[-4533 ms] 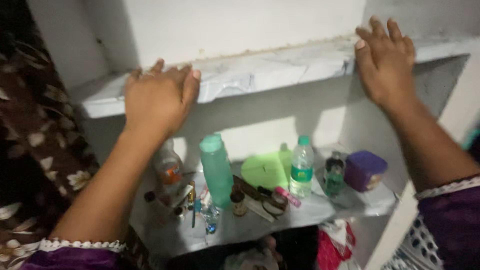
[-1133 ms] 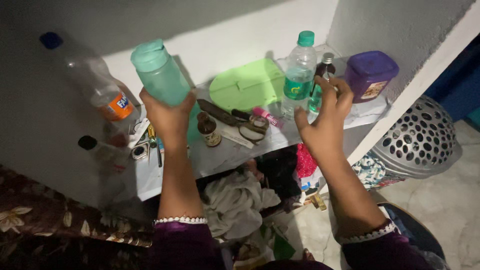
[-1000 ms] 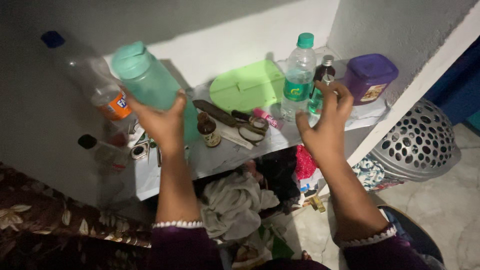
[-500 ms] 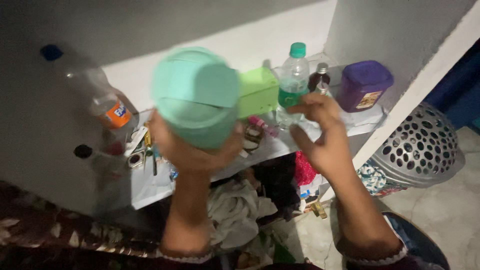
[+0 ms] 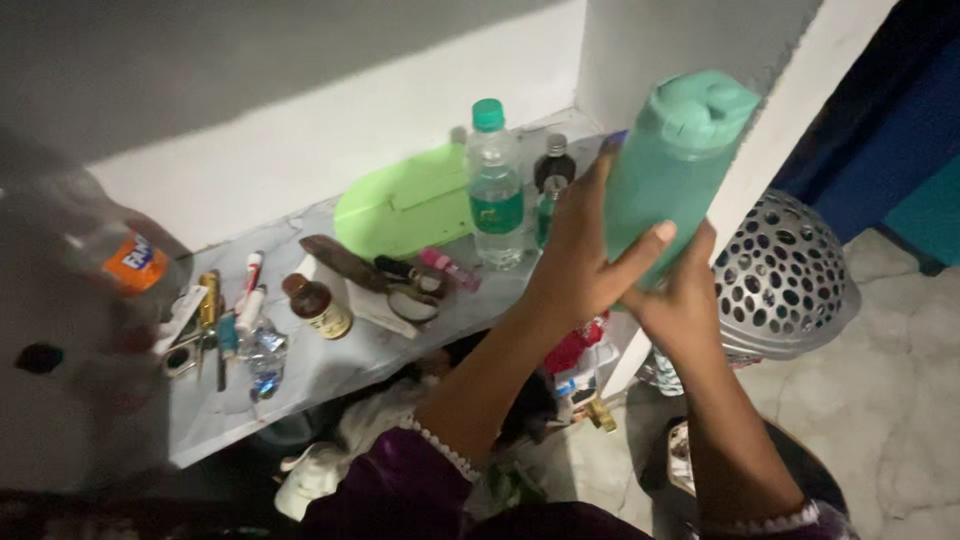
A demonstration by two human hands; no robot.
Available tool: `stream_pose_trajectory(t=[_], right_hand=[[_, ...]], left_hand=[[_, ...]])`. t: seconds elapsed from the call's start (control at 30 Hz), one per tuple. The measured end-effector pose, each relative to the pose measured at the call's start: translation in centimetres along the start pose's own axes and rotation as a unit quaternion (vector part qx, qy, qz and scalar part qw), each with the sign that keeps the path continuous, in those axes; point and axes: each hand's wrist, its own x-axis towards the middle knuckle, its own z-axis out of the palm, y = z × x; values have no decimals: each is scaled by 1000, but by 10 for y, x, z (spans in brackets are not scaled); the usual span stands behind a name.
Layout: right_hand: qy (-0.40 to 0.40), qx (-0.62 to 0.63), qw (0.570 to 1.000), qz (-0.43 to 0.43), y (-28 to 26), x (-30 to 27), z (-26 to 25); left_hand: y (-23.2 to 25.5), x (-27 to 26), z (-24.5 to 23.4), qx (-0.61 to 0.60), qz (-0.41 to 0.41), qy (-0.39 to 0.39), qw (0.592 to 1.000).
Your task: The person clears a cluttered shelf by removing bottles, containers, and miscellaneous items, then wipes the shelf surface with a cloth. They subsequently sit on the floor and sort through a box of personal items, including jewelry and small boxes, placing them into a larger container.
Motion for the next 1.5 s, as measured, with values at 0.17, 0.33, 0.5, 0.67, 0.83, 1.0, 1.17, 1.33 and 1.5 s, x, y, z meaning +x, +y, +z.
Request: stream_pose_trajectory(t=[0.17,0.33,0.5,0.67,0.83,1.0,1.17,1.33,1.5], right_hand=[[25,11,997,-74,47,36,-11],[10,88,995,-39,64,60,5],[48,-36,991,-116,87,80,23],[80,-125,982,-113,108,85,39],[70,-61,995,-41,98,89,46],[112,-48,990,-72,71,59,37],[151,-67,977,-134,21,24,29],[106,-33,970,-216,-34,11,28],[60,36,963,-260,-57,4,49]], left_hand=[[-17,-2,29,61,38,25,997],[-37,11,37,51,36,25,998],[-41,10,30,15,-21,-11,1000],[-49,8,33,63,-11,6,998],[-40,4,28,45,-42,-5,998],[-14,-7,7,96,-11,46,994],[16,-34,-31,178,31,143,973],[31,-54,-62,270,22,189,944],[32,-86,-89,317,-19,239,918]])
